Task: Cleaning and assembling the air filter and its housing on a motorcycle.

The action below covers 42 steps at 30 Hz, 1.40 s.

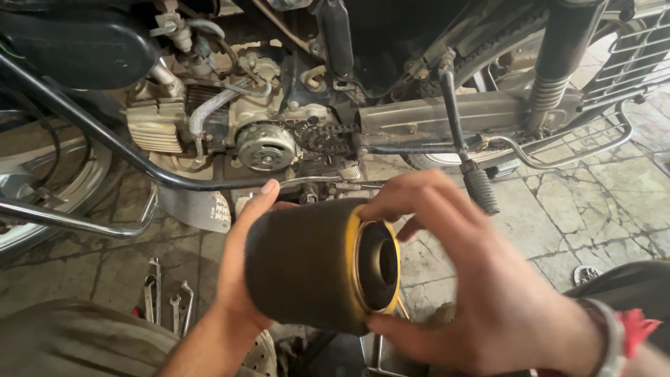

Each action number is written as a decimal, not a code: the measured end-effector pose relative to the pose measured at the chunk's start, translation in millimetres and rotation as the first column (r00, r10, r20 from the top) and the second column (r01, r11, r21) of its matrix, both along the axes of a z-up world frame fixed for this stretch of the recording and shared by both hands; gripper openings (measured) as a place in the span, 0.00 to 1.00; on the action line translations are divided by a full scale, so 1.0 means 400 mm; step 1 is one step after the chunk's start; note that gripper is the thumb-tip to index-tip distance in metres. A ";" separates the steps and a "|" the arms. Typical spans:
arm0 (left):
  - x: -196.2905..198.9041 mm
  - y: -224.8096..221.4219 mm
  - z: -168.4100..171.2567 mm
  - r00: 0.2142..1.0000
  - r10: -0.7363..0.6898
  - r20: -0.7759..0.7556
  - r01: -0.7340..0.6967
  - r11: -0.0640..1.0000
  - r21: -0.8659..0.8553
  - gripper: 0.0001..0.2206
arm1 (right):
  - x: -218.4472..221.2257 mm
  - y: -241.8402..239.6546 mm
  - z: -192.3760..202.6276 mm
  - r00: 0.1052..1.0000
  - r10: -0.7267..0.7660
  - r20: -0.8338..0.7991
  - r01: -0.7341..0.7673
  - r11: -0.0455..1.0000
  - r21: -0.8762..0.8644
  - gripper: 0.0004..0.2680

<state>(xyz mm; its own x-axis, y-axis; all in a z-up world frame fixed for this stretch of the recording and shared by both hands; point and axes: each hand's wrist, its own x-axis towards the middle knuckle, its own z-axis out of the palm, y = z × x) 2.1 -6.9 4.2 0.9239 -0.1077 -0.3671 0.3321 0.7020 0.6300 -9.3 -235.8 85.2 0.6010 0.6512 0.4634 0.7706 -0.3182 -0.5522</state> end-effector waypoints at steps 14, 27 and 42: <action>-0.001 0.033 -0.005 0.995 0.011 0.103 -0.008 0.999 -0.035 0.21 | -0.021 0.010 -0.006 0.908 -0.061 -0.415 0.099 0.993 0.071 0.33; -0.001 0.021 -0.023 0.985 0.126 0.117 -0.139 0.984 0.111 0.18 | -0.008 0.022 -0.071 0.943 -0.187 -0.274 0.211 0.976 0.062 0.30; 0.012 0.028 -0.003 0.999 0.039 -0.003 -0.039 0.994 0.102 0.27 | 0.141 -0.089 -0.191 0.461 0.092 -0.883 0.437 0.842 0.316 0.19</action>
